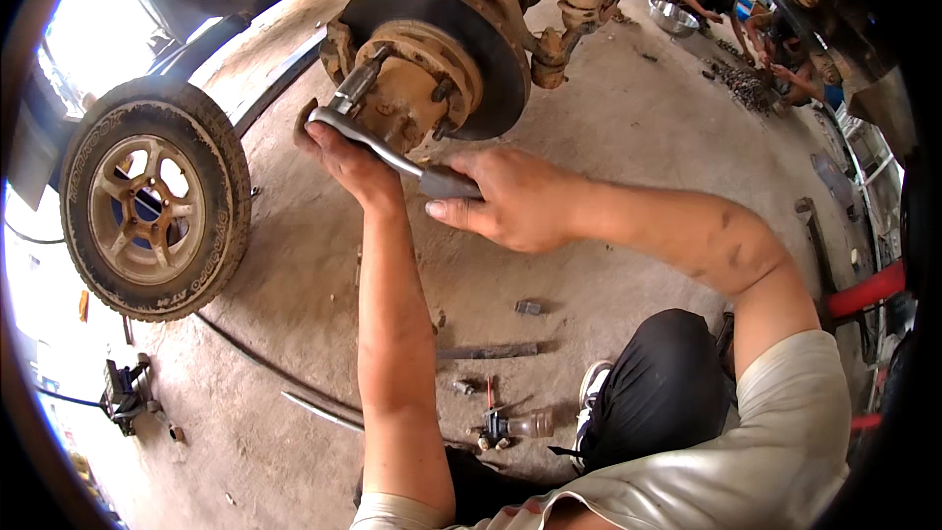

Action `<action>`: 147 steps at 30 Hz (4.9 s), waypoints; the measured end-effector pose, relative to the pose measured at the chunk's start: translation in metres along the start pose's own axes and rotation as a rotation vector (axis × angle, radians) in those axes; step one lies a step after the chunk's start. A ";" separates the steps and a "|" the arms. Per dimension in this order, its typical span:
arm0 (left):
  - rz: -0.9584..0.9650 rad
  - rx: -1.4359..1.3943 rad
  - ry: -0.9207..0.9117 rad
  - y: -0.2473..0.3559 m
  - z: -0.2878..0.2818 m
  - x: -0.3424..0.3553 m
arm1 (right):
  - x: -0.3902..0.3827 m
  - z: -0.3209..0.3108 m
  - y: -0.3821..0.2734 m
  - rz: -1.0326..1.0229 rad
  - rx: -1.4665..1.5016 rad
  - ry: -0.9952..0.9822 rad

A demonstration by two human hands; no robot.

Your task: The person is working on a vehicle's wheel hub assembly. They use a ratchet and socket to loosen and remove bolts, then use a hammer to tap a component. The person continues to manipulate the hub area with various tools.

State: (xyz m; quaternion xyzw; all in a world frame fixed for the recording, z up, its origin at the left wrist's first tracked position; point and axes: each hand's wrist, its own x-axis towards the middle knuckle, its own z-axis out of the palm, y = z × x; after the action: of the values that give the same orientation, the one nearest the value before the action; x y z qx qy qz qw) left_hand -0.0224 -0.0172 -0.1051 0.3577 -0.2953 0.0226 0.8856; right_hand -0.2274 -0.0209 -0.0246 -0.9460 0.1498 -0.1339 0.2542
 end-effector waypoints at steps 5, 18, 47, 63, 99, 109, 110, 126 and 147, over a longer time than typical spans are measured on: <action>0.037 -0.124 -0.020 0.005 0.008 -0.005 | -0.006 0.046 0.025 -0.018 0.222 0.035; -0.038 -0.051 0.034 -0.004 0.005 0.009 | 0.015 -0.065 -0.056 0.138 -0.205 -0.354; -0.162 -0.114 0.035 -0.004 0.000 0.005 | 0.031 -0.027 -0.025 0.216 -0.262 -0.643; -0.130 -0.176 0.061 -0.006 0.011 0.004 | 0.044 -0.086 -0.090 0.247 -0.353 -0.711; 0.053 0.018 0.045 -0.004 0.005 0.011 | 0.023 -0.010 -0.008 0.037 -0.224 -0.424; -0.090 -0.119 0.029 -0.006 0.006 0.009 | 0.055 -0.072 -0.050 0.339 -0.286 -0.695; -0.048 -0.099 0.051 -0.010 0.001 0.017 | 0.040 -0.047 -0.038 0.087 -0.350 -0.597; 0.052 0.061 0.080 -0.007 0.004 0.012 | 0.014 -0.019 -0.016 0.024 -0.271 -0.369; 0.056 0.030 -0.012 -0.008 -0.001 0.000 | -0.002 0.043 0.018 0.049 -0.175 -0.111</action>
State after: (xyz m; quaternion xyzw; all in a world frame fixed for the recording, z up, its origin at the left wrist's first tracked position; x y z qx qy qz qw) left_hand -0.0200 -0.0225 -0.1112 0.3628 -0.3103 0.0495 0.8773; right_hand -0.2194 -0.0161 -0.0698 -0.9667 0.1696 -0.0616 0.1817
